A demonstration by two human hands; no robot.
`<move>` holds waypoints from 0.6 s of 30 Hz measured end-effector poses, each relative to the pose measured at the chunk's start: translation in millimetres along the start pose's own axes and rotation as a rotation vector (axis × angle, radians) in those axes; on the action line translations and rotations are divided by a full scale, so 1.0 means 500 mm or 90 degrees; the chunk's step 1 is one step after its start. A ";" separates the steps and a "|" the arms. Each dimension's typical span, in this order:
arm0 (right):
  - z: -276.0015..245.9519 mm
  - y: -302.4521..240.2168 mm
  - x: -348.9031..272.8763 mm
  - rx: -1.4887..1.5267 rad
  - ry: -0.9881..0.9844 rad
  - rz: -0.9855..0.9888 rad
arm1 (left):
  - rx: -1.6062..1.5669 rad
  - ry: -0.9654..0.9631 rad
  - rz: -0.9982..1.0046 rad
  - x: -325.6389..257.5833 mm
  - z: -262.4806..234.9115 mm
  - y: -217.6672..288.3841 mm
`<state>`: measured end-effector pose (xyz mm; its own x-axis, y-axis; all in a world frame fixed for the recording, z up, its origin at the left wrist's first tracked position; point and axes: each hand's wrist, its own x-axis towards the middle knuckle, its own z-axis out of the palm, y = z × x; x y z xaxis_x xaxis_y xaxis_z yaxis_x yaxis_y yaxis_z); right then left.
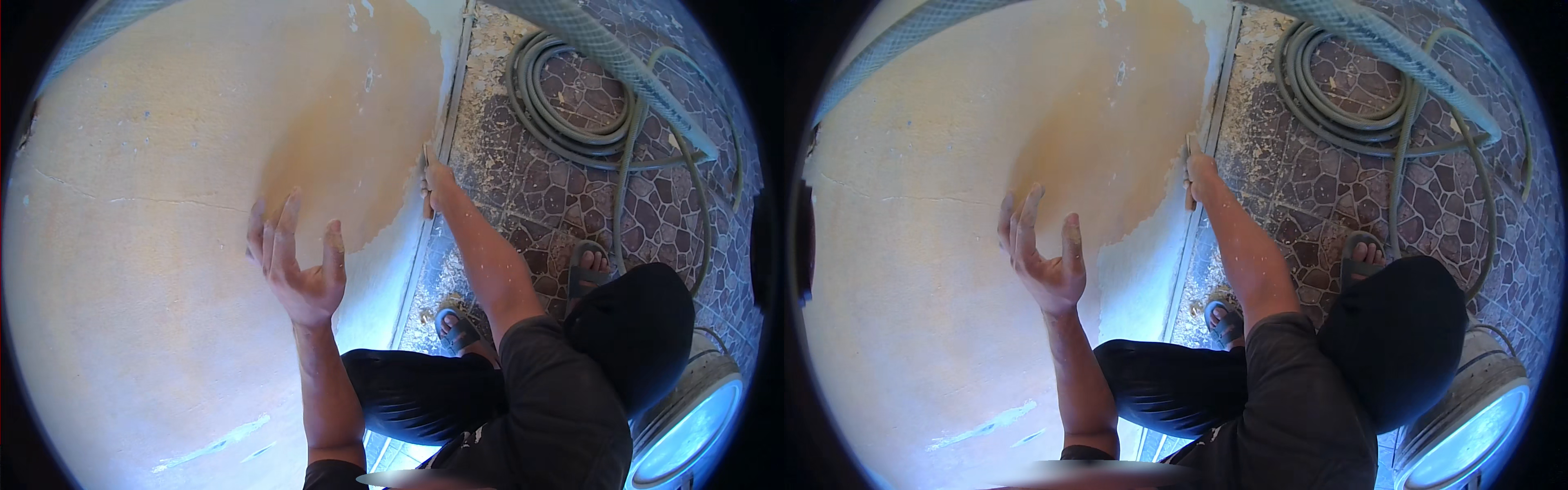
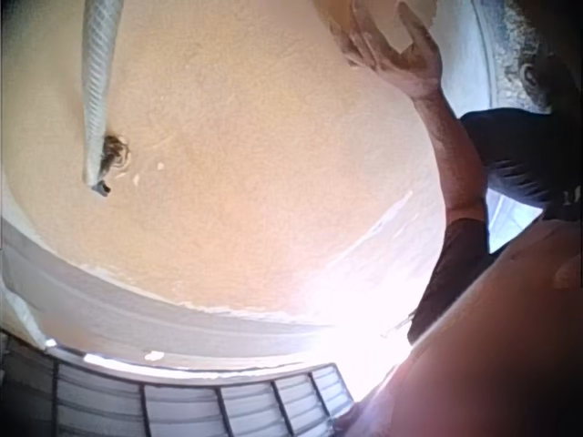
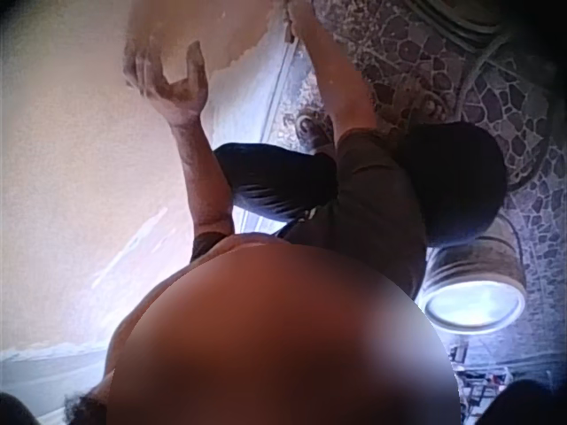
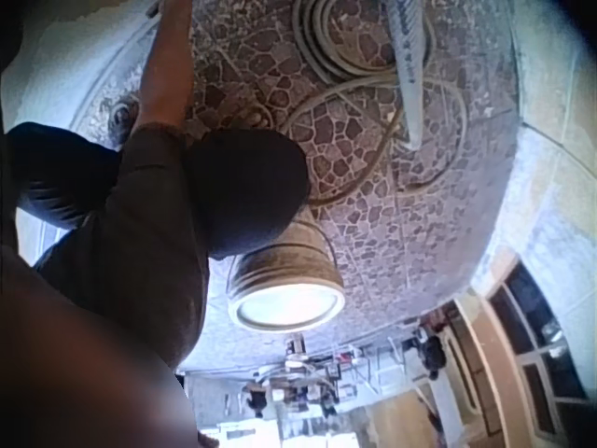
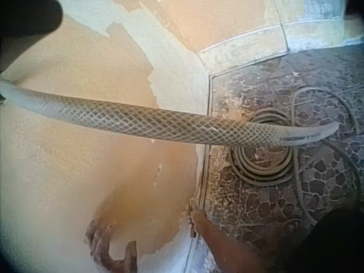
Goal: Scraping and patching a wall using a putty knife.
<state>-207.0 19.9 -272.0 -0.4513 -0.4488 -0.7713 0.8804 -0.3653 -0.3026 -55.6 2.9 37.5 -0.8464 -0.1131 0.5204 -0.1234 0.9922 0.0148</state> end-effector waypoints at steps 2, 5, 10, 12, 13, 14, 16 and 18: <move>0.008 0.029 -0.015 -0.083 -0.003 -0.016 | 0.053 0.027 0.012 -0.004 -0.003 -0.015; 0.020 0.059 -0.048 -0.077 -0.021 0.032 | 0.067 0.089 0.032 -0.001 0.008 -0.041; -0.004 0.028 -0.011 -0.081 0.055 0.007 | 0.109 0.089 0.033 0.008 0.039 -0.028; 0.010 0.043 -0.024 -0.092 0.065 -0.002 | 0.135 0.089 0.044 0.010 0.047 -0.035; 0.019 0.075 -0.055 -0.096 0.033 0.023 | 0.162 0.092 0.039 0.004 0.042 -0.040; 0.017 0.091 -0.071 -0.098 0.011 0.047 | 0.178 0.091 0.034 0.002 0.044 -0.040; 0.021 0.067 -0.052 -0.121 0.045 0.057 | 0.185 0.104 0.030 0.022 0.048 -0.034; 0.007 0.031 -0.016 -0.067 0.016 -0.019 | 0.187 0.110 0.023 0.014 0.046 -0.027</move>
<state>-190.3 15.0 -268.4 -0.4751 -0.4184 -0.7741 0.8776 -0.2898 -0.3820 -71.6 -12.6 21.4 -0.7557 -0.0422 0.6536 -0.2600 0.9352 -0.2402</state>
